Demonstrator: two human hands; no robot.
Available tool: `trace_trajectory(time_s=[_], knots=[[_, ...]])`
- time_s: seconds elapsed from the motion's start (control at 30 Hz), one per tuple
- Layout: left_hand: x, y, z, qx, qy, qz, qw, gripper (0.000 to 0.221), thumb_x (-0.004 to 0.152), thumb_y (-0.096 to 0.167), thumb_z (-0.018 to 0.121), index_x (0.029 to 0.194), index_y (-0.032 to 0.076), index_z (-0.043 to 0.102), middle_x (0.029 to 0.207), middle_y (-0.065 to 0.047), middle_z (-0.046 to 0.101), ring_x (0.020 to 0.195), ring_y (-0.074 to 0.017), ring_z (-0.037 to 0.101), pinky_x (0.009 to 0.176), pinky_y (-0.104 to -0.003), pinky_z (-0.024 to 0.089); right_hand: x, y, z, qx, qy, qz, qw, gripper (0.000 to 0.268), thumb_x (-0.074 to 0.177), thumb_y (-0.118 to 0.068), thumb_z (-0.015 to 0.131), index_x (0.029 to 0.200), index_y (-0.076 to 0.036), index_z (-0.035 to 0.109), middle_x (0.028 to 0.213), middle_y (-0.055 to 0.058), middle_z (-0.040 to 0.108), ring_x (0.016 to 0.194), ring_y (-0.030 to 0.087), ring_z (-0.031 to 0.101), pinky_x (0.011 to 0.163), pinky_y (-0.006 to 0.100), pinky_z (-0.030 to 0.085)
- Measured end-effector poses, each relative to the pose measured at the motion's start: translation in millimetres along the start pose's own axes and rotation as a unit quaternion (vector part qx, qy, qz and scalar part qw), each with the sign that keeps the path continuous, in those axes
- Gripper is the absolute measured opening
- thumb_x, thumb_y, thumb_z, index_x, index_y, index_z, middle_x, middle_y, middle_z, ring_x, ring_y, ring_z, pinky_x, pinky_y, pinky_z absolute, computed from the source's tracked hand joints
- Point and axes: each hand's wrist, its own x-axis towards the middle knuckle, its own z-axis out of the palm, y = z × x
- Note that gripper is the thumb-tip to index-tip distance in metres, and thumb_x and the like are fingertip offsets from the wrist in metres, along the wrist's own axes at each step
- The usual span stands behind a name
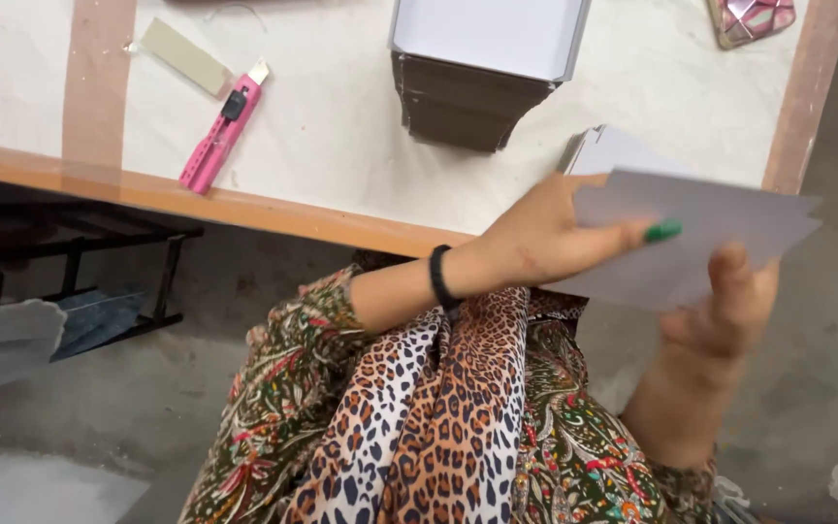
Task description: Repeatedly folding sheets of white paper and stacking them into a box.
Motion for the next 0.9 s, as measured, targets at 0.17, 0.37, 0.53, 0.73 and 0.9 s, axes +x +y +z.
trace_trajectory(time_s=[0.17,0.37,0.53,0.73,0.9], knots=[[18.1,-13.5,5.6,0.186,0.202,0.105,0.956,0.045,0.099,0.049,0.065,0.120,0.012,0.049,0.072,-0.005,0.067,0.059,-0.0239,0.074,0.051,-0.036,0.055,25.0,17.8,87.8,-0.100,0.163,-0.175,0.966,0.061,0.108,-0.050,0.063,0.144,-0.003,0.046,0.135,0.007,0.058,0.129,0.017,0.058,0.109,0.032,0.049],[15.4,73.7,-80.4,0.438,0.069,0.141,0.885,0.046,0.099,0.051,0.070,0.113,0.011,0.053,0.071,-0.006,0.073,0.065,-0.0310,0.073,0.054,-0.042,0.052,66.0,-73.4,70.5,-0.544,-0.112,-0.154,0.817,0.036,0.113,-0.020,0.068,0.137,0.002,0.051,0.111,0.013,0.066,0.100,0.022,0.066,0.089,0.031,0.053],[25.5,82.6,-125.0,0.083,-0.006,0.207,0.975,0.040,0.105,0.034,0.064,0.129,0.004,0.052,0.087,-0.007,0.076,0.076,-0.0161,0.078,0.062,-0.026,0.058,109.5,-52.1,93.6,-0.408,-0.067,-0.151,0.898,0.040,0.116,-0.018,0.055,0.149,0.000,0.039,0.106,0.011,0.066,0.082,0.017,0.060,0.073,0.030,0.049],[68.4,-13.1,-133.1,0.198,0.241,0.157,0.937,0.015,0.099,0.014,0.063,0.096,0.000,0.068,0.074,-0.013,0.070,0.065,-0.0228,0.069,0.061,-0.030,0.051,143.8,0.5,125.7,-0.554,0.015,-0.217,0.804,0.043,0.115,-0.016,0.048,0.149,0.004,0.029,0.087,0.016,0.067,0.070,0.031,0.061,0.063,0.043,0.046],[74.2,-41.2,-154.4,0.359,0.293,0.164,0.871,0.016,0.096,0.010,0.064,0.088,-0.004,0.065,0.071,-0.017,0.065,0.062,-0.0281,0.064,0.062,-0.034,0.049,158.7,-20.2,136.4,-0.701,0.010,-0.250,0.668,0.021,0.118,-0.019,0.057,0.118,0.002,0.054,0.078,0.017,0.068,0.066,0.038,0.064,0.058,0.049,0.046]])
